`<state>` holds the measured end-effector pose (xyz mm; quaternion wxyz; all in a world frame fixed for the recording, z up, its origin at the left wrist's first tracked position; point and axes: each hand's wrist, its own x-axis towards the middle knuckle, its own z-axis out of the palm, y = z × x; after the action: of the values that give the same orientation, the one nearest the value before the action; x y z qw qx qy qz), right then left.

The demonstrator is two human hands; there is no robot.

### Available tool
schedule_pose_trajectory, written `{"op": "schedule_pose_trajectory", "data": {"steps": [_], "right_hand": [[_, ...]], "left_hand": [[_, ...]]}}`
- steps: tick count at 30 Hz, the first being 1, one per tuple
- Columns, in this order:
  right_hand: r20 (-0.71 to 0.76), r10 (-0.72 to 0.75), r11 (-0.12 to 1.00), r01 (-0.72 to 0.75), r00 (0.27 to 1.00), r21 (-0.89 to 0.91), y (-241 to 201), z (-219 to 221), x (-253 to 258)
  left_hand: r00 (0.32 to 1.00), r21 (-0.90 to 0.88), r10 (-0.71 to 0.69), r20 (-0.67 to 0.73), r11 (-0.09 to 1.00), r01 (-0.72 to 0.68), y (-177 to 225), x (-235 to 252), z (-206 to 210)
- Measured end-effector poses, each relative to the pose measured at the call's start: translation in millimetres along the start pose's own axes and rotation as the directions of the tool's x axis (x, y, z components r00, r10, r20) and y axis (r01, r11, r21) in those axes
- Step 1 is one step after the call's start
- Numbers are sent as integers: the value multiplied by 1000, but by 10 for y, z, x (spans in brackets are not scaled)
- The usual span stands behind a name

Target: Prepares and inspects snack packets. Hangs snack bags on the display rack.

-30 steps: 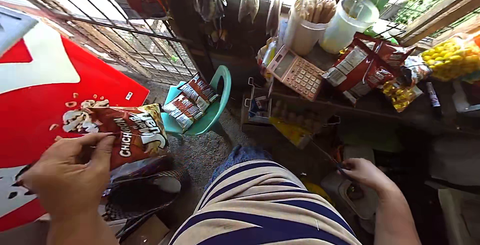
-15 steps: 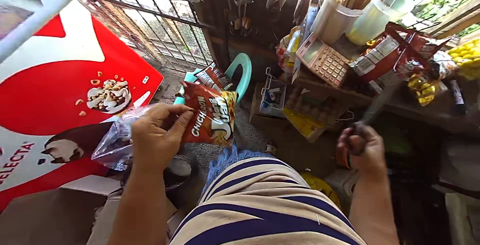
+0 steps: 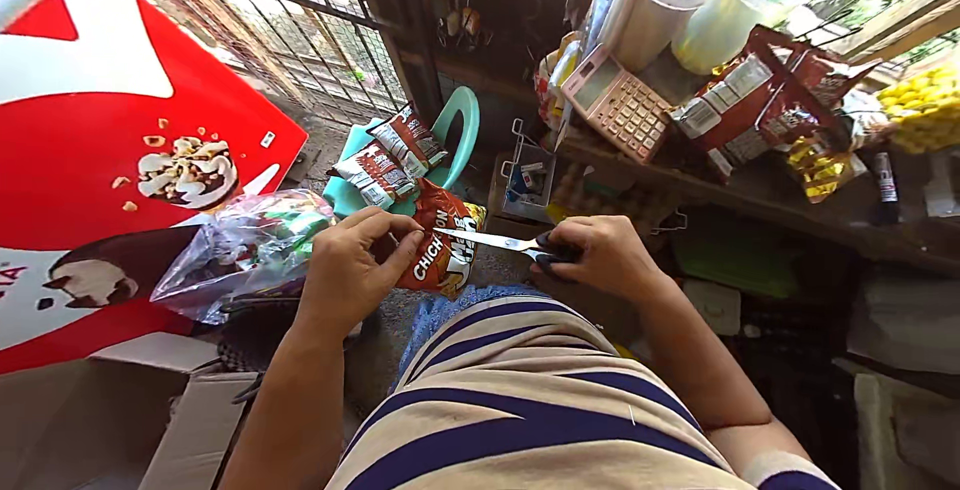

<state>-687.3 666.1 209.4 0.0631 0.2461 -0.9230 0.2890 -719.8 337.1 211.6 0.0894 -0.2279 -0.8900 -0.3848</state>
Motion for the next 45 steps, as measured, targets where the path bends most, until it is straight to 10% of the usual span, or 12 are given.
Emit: {"op": "schedule_pose_trajectory", "data": {"steps": [45], "right_hand": [[225, -216, 958, 251, 950, -141, 379, -548, 386]], "left_hand": [[991, -29, 91, 94, 996, -89, 252, 244, 104]]}}
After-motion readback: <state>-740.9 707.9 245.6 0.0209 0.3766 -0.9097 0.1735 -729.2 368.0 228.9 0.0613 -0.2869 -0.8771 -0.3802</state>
